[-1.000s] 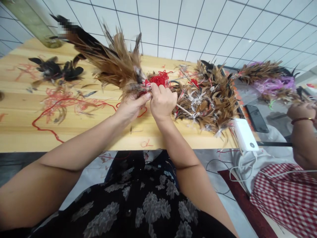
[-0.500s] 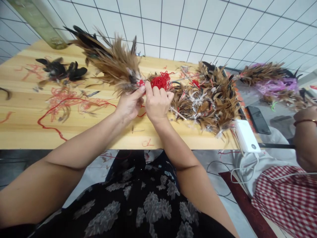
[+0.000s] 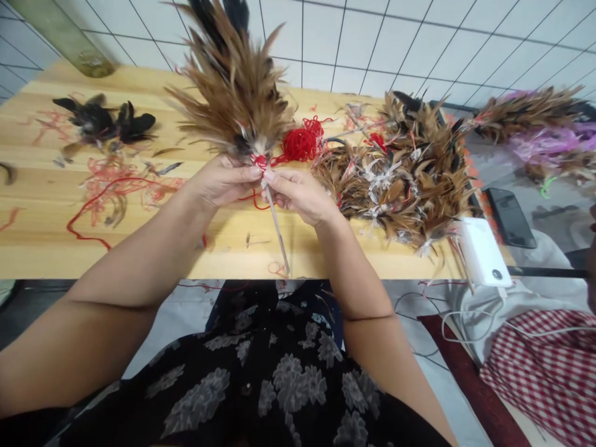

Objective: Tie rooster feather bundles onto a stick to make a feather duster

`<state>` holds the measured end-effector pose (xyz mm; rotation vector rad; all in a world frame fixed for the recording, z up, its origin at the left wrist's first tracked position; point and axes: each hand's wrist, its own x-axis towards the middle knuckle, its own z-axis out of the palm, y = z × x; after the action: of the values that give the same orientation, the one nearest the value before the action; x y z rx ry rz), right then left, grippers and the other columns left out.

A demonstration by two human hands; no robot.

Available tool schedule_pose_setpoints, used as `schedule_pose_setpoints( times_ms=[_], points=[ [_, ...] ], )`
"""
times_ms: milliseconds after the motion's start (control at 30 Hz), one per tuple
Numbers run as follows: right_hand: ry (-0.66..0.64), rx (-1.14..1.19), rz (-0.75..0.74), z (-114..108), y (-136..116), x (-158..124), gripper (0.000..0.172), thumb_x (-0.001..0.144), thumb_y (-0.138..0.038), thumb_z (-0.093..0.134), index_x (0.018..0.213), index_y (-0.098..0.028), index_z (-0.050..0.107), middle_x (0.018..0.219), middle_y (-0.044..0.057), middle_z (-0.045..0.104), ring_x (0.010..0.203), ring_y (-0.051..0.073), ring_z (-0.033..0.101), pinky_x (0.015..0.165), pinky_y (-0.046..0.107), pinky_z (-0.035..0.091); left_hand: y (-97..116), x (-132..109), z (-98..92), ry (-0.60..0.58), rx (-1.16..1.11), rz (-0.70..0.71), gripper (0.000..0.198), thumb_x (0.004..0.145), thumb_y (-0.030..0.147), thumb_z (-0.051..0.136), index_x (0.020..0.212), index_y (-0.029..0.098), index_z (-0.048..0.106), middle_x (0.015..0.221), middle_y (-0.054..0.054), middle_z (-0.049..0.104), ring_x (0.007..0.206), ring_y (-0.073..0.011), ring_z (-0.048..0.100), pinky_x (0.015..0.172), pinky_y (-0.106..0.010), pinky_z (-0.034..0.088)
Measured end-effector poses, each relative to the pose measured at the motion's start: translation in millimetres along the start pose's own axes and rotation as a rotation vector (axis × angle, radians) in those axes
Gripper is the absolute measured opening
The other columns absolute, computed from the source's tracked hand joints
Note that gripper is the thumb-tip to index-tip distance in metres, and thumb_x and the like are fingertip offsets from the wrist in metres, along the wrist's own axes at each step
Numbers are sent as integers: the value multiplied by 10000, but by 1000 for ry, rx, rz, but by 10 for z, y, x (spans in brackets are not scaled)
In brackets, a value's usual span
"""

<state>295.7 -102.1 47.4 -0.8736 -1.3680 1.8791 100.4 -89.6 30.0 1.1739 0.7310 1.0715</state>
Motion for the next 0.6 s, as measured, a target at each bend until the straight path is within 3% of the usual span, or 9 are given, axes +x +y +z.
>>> schedule_pose_setpoints(
  times_ms=[100, 233, 400, 600],
  points=[
    [-37, 70, 58, 82, 14, 8, 435, 855, -549, 840, 758, -169, 651, 707, 0, 688, 645, 91, 614, 556, 201, 416, -4, -41, 73, -87, 49, -55, 519, 575, 607, 1030, 675, 186, 743, 610, -55, 660, 596, -223, 664, 669, -419, 602],
    [3, 178, 62, 150, 7, 33, 407, 887, -457, 835, 736, -186, 572, 635, -57, 586, 588, 72, 549, 561, 187, 428, -44, -37, 110, 31, 39, -15, 521, 560, 570, 1047, 737, 170, 763, 621, -61, 676, 704, -261, 728, 736, -429, 640],
    [77, 285, 36, 173, -14, 53, 324, 949, -318, 780, 752, -193, 554, 597, -87, 485, 544, 56, 452, 539, 165, 376, -97, 23, 175, 219, 19, 105, 541, 533, 502, 1072, 813, 139, 784, 801, -70, 763, 881, -250, 764, 860, -367, 626],
    [136, 356, 45, 171, -7, 77, 267, 1051, -137, 548, 787, -167, 580, 557, -82, 480, 474, 39, 385, 473, 152, 251, -150, 71, 189, 191, 49, 132, 595, 481, 574, 1068, 819, 167, 796, 782, -35, 759, 785, -183, 721, 792, -286, 589]
  ],
)
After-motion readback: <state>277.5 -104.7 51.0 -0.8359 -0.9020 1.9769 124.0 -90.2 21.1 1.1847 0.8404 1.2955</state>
